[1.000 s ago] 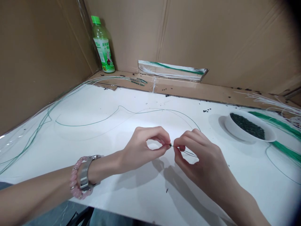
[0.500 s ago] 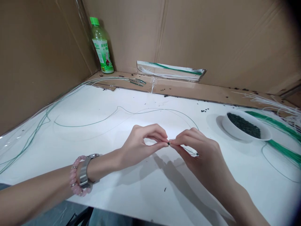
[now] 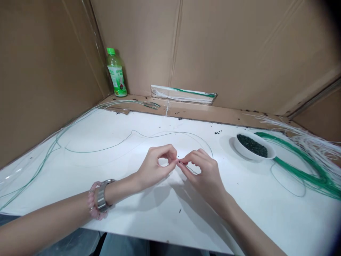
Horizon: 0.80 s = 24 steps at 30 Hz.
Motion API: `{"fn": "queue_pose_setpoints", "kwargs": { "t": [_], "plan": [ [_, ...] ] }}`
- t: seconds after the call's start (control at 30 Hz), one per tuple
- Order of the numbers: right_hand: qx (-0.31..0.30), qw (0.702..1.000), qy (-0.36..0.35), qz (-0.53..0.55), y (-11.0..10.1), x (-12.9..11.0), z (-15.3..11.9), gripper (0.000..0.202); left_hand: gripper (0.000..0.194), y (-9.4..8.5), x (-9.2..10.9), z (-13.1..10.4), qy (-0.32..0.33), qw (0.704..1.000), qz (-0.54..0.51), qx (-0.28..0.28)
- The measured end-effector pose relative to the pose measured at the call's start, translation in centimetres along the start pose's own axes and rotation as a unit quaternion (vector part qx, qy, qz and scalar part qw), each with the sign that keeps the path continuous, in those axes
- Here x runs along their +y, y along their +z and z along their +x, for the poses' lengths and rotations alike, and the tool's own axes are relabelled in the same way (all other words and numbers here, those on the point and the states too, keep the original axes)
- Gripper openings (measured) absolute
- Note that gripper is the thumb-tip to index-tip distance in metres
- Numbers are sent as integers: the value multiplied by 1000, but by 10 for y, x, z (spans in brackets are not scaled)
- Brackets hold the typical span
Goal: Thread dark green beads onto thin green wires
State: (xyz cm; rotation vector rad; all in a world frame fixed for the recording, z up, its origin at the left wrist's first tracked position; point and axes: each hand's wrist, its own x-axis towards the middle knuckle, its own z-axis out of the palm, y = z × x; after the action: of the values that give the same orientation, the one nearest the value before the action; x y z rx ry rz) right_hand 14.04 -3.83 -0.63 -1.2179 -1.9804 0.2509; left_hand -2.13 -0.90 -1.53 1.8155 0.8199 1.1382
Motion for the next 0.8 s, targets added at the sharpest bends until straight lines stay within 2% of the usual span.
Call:
{"fn": "queue_pose_setpoints", "kwargs": {
  "t": [0.07, 0.2, 0.27, 0.33, 0.4, 0.47, 0.53, 0.6, 0.67, 0.73, 0.8],
  "plan": [
    [4, 1000, 14, -21, 1, 2, 0, 9, 15, -1, -2, 1, 9, 1000, 6, 13],
    [-32, 993, 96, -65, -8, 8, 2, 8, 14, -8, -8, 9, 7, 995, -14, 99],
    [-48, 988, 128, -65, -14, 9, 4, 6, 14, -11, -10, 13, 7, 992, -20, 121],
    [-54, 989, 133, -15, -17, 8, 6, 14, 14, -10, -10, 13, 10, 995, -9, 101],
    [-64, 986, 126, 88, -17, 6, 7, 20, 13, -6, -7, 12, 21, 998, 7, 57],
    [-61, 967, 141, 201, -16, 3, 9, 13, 11, -1, -3, 13, 36, 999, 19, 22],
    [-32, 948, 170, 268, -16, 3, 11, 11, 9, 2, 3, 20, 52, 998, 22, 3],
    [9, 939, 188, 288, -18, 5, 13, 12, 8, 1, 8, 37, 59, 998, 20, -27],
    [42, 934, 189, 299, -21, 6, 14, 12, 13, -1, 9, 66, 58, 996, 25, -67],
    [70, 926, 186, 321, -25, 4, 16, 13, 21, 2, 3, 103, 57, 994, 47, -86],
    [85, 913, 179, 357, -27, 0, 16, 15, 29, 14, -11, 141, 54, 989, 89, -106]
  ]
}}
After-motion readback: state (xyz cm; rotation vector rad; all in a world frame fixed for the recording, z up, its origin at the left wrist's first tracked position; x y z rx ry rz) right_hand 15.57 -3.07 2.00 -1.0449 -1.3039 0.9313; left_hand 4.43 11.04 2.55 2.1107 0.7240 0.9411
